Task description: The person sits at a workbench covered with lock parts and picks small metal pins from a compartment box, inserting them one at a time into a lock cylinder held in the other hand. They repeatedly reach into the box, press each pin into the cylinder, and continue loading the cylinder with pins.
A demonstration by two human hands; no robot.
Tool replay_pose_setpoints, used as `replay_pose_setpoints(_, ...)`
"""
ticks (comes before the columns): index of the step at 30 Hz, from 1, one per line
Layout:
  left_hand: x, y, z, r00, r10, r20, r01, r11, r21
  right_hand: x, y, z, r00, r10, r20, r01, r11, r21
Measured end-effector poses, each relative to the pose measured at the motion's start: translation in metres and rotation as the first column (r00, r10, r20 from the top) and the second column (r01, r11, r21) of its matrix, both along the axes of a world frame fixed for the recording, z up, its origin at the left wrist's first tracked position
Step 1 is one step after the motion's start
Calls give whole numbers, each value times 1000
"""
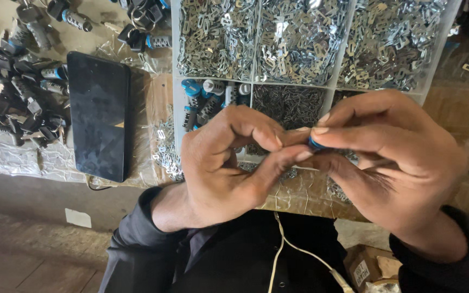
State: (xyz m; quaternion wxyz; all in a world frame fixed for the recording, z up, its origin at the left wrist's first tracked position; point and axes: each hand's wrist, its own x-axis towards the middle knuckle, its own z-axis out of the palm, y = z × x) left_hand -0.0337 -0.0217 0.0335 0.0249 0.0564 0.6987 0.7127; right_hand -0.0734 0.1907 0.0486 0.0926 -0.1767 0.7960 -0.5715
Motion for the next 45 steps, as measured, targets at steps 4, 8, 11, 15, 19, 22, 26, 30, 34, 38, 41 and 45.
replay_pose_setpoints(4,1,-2,0,999,-25,26,25,1000,8,0,-1,2,996,-1,88,8,997,-76)
replay_pose_setpoints(8,-1,0,-1,1000,-22,-3,22,1000,-14,1,-2,1,999,-12,41,15,997,-74)
replay_pose_setpoints(11,-8,-3,2,998,-56,18,57,992,-108,0,-2,0,1000,2,-10,-2,1000,-5)
replay_pose_setpoints(15,-23,-5,9,975,-70,-210,7,958,-288,-5,-6,-5,999,-45,30,49,992,-120)
replay_pose_setpoints(19,-28,1,15,903,-233,-361,-124,664,-738,-4,-1,-3,977,-176,118,191,972,-137)
replay_pose_setpoints(22,-27,3,16,924,-203,-323,-84,718,-691,-1,1,-3,981,-130,142,149,980,-130)
replay_pose_setpoints(26,-29,-1,18,912,-196,-360,-107,734,-670,2,-1,-4,985,-117,127,140,972,-189)
replay_pose_setpoints(30,-33,2,23,924,-261,-281,-27,686,-727,2,-2,-1,982,-115,149,140,975,-171)
replay_pose_setpoints(34,-28,0,26,984,-60,-169,-25,886,-463,1,-2,-1,988,-99,120,119,978,-172)
replay_pose_setpoints(38,-13,-2,12,999,7,-45,-14,987,-160,1,1,-6,996,-55,72,65,987,-144)
replay_pose_setpoints(41,-5,-1,3,998,4,-69,-15,989,-146,4,6,-9,996,-43,75,48,997,-63)
replay_pose_setpoints(45,-11,5,8,999,-3,-37,-2,990,-142,5,4,-10,996,-51,69,58,993,-103)
